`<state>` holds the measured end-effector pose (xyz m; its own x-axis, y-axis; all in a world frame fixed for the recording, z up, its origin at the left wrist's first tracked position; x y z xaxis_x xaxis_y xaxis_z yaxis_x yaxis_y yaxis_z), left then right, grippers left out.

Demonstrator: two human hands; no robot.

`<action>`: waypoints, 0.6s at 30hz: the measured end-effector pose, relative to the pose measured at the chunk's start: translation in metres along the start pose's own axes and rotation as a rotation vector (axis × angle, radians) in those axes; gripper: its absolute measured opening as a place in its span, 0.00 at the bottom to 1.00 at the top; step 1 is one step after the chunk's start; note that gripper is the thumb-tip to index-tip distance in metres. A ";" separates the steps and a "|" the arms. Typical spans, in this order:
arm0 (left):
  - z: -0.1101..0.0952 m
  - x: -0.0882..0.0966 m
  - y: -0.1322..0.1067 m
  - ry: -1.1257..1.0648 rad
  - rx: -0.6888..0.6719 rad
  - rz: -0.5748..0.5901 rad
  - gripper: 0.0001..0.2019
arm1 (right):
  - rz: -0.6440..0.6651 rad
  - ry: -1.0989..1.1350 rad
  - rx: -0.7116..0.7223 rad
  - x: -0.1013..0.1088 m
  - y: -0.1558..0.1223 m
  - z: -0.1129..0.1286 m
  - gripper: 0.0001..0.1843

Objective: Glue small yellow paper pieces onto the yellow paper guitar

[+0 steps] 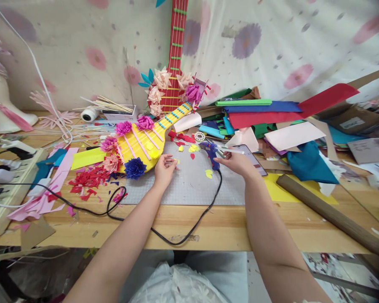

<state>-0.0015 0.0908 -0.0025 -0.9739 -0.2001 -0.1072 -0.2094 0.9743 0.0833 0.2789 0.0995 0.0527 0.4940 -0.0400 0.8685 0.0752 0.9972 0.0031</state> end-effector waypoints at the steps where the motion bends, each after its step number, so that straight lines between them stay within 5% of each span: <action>1: -0.001 0.000 0.000 -0.024 -0.005 -0.003 0.14 | -0.083 0.032 0.025 0.002 0.003 0.003 0.24; 5: -0.004 0.003 0.000 -0.035 -0.021 -0.017 0.14 | -0.123 0.181 0.177 -0.021 0.011 0.025 0.25; 12: 0.004 0.000 -0.001 -0.096 0.092 -0.003 0.18 | -0.214 0.144 -0.069 -0.034 0.011 0.012 0.19; 15: 0.007 0.000 -0.002 -0.110 0.124 -0.032 0.18 | -0.257 0.360 -0.028 -0.031 0.003 0.017 0.23; 18: 0.006 0.002 -0.003 -0.091 0.118 -0.057 0.18 | -0.151 0.611 0.070 -0.039 -0.005 0.032 0.25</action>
<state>-0.0021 0.0886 -0.0091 -0.9478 -0.2501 -0.1977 -0.2467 0.9682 -0.0420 0.2320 0.0984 0.0349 0.8893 -0.1888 0.4166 0.1357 0.9787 0.1539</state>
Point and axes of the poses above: each hand's wrist, its own y-axis towards the middle knuckle, its own x-axis out of the back of the hand, z = x × y, the point moved 10 cm from there along y, towards the middle knuckle
